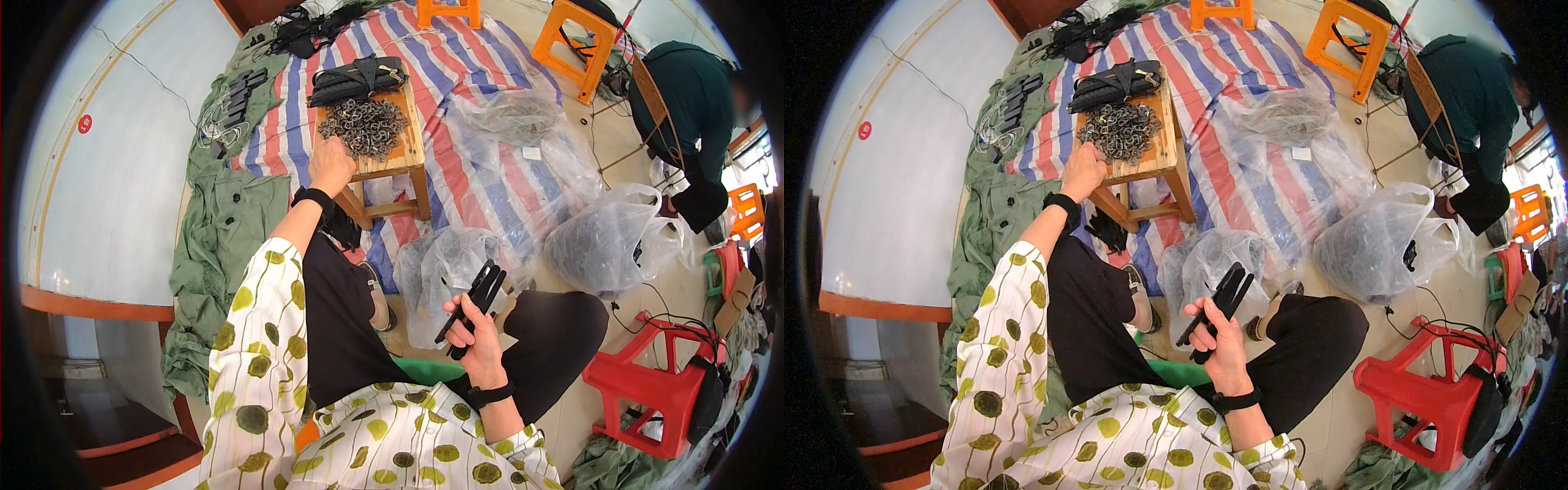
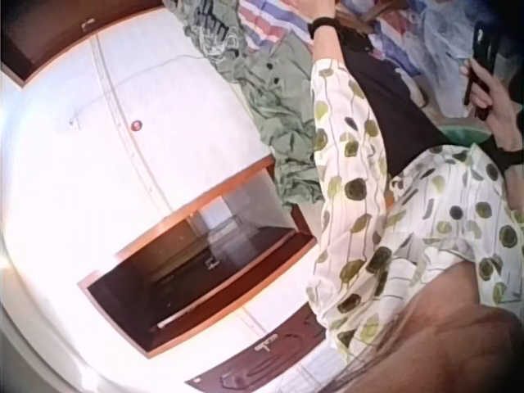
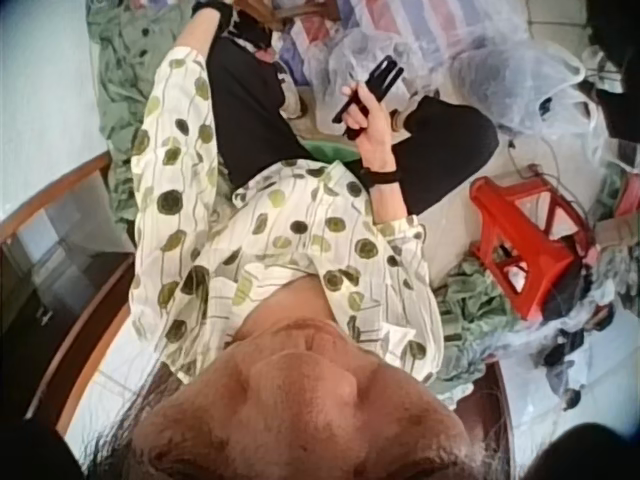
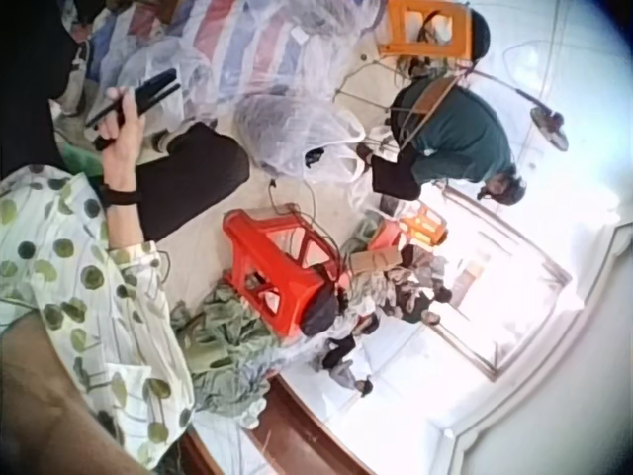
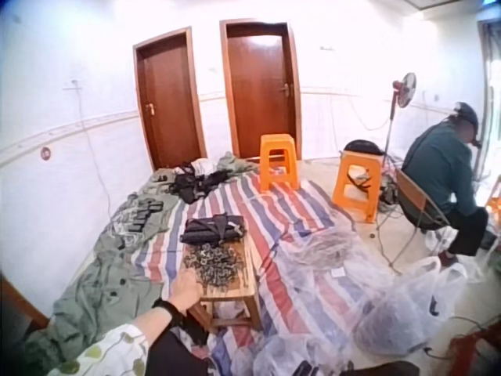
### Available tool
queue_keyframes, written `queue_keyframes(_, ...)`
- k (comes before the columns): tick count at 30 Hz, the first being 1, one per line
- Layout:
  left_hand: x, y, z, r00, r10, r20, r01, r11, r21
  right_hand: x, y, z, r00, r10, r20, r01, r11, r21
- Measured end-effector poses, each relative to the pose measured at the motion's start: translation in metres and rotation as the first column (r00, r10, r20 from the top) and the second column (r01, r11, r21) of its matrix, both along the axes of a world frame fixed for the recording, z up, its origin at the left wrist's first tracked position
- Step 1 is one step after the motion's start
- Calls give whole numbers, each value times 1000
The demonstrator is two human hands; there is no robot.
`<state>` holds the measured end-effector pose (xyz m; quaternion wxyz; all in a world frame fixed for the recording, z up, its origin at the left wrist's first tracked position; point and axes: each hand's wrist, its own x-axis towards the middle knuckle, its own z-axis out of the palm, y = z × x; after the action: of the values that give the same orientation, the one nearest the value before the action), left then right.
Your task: Threading plastic buckles or sliders onto black straps for shoe assembly.
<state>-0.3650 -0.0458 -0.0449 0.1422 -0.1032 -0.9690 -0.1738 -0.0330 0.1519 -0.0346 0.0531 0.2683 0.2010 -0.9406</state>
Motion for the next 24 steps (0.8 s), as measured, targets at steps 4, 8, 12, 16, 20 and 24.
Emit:
queue_keyframes(4, 8, 8, 12, 989, 73, 127, -70, 997, -23, 3, 0, 4, 1000, -20, -5, 20, 999, 28)
queue_keyframes(8, 22, 2, 33, 915, -172, 366, -15, 890, 456, 6, -1, 12, 1000, -3, -12, 5, 994, 112)
queue_keyframes(12, 110, 19, 75, 545, -705, 454, -309, 335, 890, 9, -8, 25, 996, 16, -83, 5, 967, 254)
queue_keyframes(16, 211, 26, 73, 385, -846, 369, -497, 147, 855, 18, -13, 32, 974, 165, -157, -88, 908, 409)
queue_keyframes(20, 270, 20, 55, 378, -872, 313, -571, 47, 820, 22, -27, 40, 995, 48, -92, -5, 907, 421)
queue_keyframes(24, 299, 27, 61, 558, -779, 287, -345, 97, 933, 30, -27, 38, 988, 141, -62, -97, 885, 455)
